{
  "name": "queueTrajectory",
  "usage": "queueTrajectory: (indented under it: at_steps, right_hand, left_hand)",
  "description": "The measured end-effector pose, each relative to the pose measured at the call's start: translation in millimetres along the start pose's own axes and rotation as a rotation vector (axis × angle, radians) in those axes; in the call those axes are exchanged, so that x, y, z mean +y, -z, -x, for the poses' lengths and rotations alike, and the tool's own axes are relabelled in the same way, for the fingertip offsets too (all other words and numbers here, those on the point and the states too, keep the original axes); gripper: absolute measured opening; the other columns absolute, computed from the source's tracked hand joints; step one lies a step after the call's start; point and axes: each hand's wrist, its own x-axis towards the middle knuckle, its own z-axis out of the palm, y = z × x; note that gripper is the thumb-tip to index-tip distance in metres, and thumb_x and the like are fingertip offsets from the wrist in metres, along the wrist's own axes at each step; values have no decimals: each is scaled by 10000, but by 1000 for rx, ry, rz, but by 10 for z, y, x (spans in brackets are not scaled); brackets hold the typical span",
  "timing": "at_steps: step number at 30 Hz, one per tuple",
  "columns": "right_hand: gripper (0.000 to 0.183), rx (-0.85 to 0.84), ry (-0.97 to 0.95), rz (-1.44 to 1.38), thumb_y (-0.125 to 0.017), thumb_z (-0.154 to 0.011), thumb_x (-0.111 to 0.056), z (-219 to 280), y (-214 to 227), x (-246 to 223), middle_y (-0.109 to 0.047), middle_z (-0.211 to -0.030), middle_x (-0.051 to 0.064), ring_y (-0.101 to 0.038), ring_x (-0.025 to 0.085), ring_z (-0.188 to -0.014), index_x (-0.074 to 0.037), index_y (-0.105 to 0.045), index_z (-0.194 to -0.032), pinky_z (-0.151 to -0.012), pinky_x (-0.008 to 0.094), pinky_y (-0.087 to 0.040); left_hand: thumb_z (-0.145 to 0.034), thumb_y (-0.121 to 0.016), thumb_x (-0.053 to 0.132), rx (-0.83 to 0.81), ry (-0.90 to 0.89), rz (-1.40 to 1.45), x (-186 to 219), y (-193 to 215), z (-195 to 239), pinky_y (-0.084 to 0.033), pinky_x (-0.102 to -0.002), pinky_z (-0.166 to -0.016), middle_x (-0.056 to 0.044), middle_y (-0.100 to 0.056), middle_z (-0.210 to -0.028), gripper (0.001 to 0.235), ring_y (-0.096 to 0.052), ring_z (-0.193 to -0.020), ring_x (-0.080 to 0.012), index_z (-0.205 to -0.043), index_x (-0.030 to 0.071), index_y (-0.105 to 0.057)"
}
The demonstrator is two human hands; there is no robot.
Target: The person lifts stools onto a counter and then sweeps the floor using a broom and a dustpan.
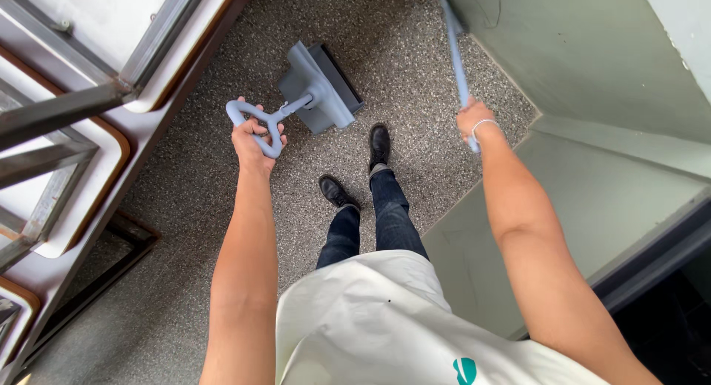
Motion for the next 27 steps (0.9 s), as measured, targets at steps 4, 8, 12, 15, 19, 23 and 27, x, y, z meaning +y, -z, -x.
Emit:
queueTrajectory:
  at_steps: [4,8,12,15,19,23,27]
  right_hand:
    - [526,-284,14,-54,-477,-1019,-211,-60,-252,-162,-602,-616,111,-590,251,-446,-79,-432,-1527,-419,415,-473]
    - [586,-506,-84,-173,-504,-1026,-256,471,273,-27,-473,-597,91,-422,161,-386,-284,-368,-1596,-378,370,-371]
    - [546,-543,-195,-154,-532,-1030,-266,766,1135,-195,-492,-660,57,-368,103,-431,-360,-468,-1564,-391,315,-342]
    - [532,-425,-104,-77,-526,-1034,-251,686,1409,-454,-534,-699,92,-422,128,-445,-331,-476,-1558,-411,333,-374]
    - [525,-118,101,58,-486,-1056,-252,111,1097,-867,-596,-718,178,-555,223,-473,-179,-422,-1572,-484,390,-466]
    - [382,-173,159,248,-465,-1072,-251,-372,409,-1319,-605,-655,98,-599,209,-493,-16,-579,-1351,-512,399,-488]
    - [435,-535,81,150,-520,-1045,-255,-7,211,-1429,-613,-681,106,-539,171,-455,-141,-524,-1465,-433,366,-458]
  left_hand:
    - [-672,-464,58,34,7,34,21,-28,-144,-576,-474,-613,-86,-471,-1456,951,-669,-820,-335,-1572,326,-314]
    - [-674,-457,41,38,-9,39,51,6,-146,-579,-476,-628,-87,-445,-1490,960,-673,-837,-346,-1582,316,-310]
    - [-665,-460,28,57,-6,58,100,-17,-102,-577,-474,-629,-90,-442,-1515,967,-678,-845,-342,-1581,311,-325]
    - [-656,-461,25,92,-21,58,128,3,-61,-567,-468,-618,-64,-456,-1525,971,-688,-839,-342,-1573,318,-329]
    - [-647,-450,34,184,-5,118,45,-46,-116,-572,-465,-600,-62,-466,-1507,974,-674,-804,-328,-1568,326,-328]
    - [-671,-455,23,132,-86,193,-89,-47,-182,-578,-461,-611,-112,-436,-1562,973,-676,-828,-344,-1592,305,-315]
    - [-680,-450,28,169,-85,190,-104,47,-101,-599,-453,-628,-112,-420,-1587,960,-702,-850,-341,-1588,307,-312]
